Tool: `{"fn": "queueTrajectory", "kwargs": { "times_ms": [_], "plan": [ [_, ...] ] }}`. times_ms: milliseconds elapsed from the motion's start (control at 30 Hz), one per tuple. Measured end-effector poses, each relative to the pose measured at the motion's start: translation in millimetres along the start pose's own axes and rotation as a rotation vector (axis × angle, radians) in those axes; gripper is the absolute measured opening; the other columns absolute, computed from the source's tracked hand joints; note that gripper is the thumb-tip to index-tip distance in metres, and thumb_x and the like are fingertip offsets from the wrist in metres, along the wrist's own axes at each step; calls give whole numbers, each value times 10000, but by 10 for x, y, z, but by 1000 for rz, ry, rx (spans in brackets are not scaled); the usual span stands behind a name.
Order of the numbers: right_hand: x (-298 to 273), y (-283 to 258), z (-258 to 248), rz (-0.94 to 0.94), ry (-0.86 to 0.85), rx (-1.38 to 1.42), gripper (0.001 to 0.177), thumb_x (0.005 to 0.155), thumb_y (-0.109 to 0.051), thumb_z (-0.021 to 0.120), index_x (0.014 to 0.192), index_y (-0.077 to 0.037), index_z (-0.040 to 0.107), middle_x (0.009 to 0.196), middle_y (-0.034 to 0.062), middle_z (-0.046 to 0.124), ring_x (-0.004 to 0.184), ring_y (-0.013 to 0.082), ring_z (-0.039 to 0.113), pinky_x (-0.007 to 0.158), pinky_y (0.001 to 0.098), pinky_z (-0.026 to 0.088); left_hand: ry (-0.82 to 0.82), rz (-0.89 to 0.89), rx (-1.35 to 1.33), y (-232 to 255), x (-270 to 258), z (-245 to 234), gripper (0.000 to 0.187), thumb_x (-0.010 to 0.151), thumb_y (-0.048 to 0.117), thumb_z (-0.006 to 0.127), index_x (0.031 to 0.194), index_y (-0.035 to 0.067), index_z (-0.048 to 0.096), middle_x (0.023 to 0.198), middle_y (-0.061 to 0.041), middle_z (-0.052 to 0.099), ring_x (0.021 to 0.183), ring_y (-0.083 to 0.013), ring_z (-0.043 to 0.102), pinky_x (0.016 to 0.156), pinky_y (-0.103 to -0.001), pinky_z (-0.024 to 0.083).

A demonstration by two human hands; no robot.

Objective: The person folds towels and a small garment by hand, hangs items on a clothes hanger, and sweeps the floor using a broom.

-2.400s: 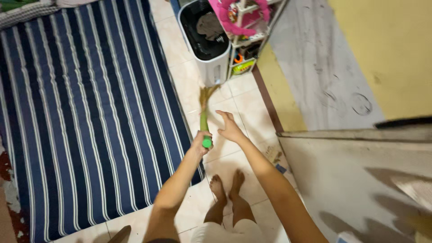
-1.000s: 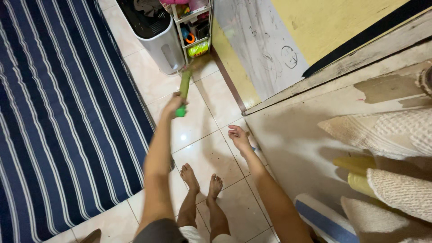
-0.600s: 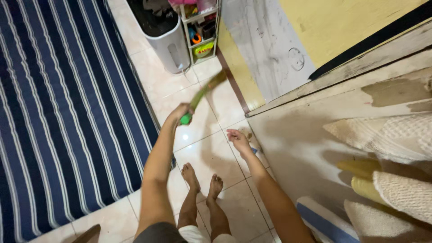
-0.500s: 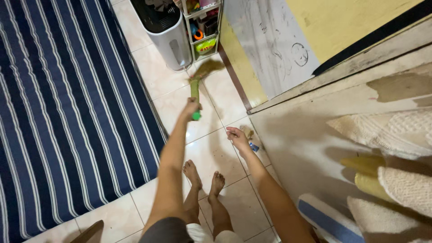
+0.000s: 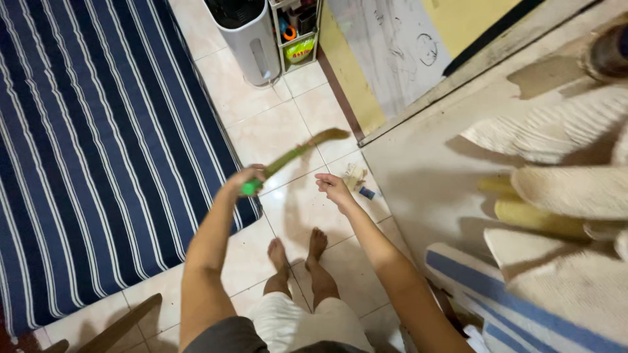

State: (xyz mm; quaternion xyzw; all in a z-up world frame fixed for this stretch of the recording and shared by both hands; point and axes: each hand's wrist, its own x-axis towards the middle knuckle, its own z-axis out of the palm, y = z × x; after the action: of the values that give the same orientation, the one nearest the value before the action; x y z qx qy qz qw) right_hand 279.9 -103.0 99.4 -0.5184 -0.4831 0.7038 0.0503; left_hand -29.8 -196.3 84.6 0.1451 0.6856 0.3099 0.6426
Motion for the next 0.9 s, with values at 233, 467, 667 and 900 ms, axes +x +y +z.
{"fn": "queueTrajectory", "kwargs": {
  "times_ms": [233,467,667,900],
  "plan": [
    [-562,18,203,35,66,34,403,935,-344,677,1309,-194,672,1215,-27,702,1037,131,652,872,380,488,409,41,-212,-125,-352,352,654,784,132,666,1365,74,371,886,-114,568,634,-218,598,527,-365,533],
    [-995,506,742,66,181,170,365,960,-305,660,1305,-189,681,1185,-12,717,999,129,643,833,380,495,41,-76,-295,-566,-908,676,565,820,86,665,1278,70,333,889,-99,527,626,-198,550,482,-362,489],
    [-1707,862,1308,100,285,291,368,961,-264,624,1321,-203,674,1223,-10,705,1046,137,656,874,398,473,-360,-115,-629,-765,-1235,383,388,874,60,620,1206,126,431,822,-73,516,576,-203,527,445,-335,473],
    [-2447,1421,1598,196,365,410,400,967,-283,594,1354,-195,636,1262,-8,685,1092,154,652,921,457,437,-419,-348,-93,-1991,-2375,450,794,782,68,607,1479,317,319,829,-127,588,510,-234,562,405,-360,464]
  ]
}}
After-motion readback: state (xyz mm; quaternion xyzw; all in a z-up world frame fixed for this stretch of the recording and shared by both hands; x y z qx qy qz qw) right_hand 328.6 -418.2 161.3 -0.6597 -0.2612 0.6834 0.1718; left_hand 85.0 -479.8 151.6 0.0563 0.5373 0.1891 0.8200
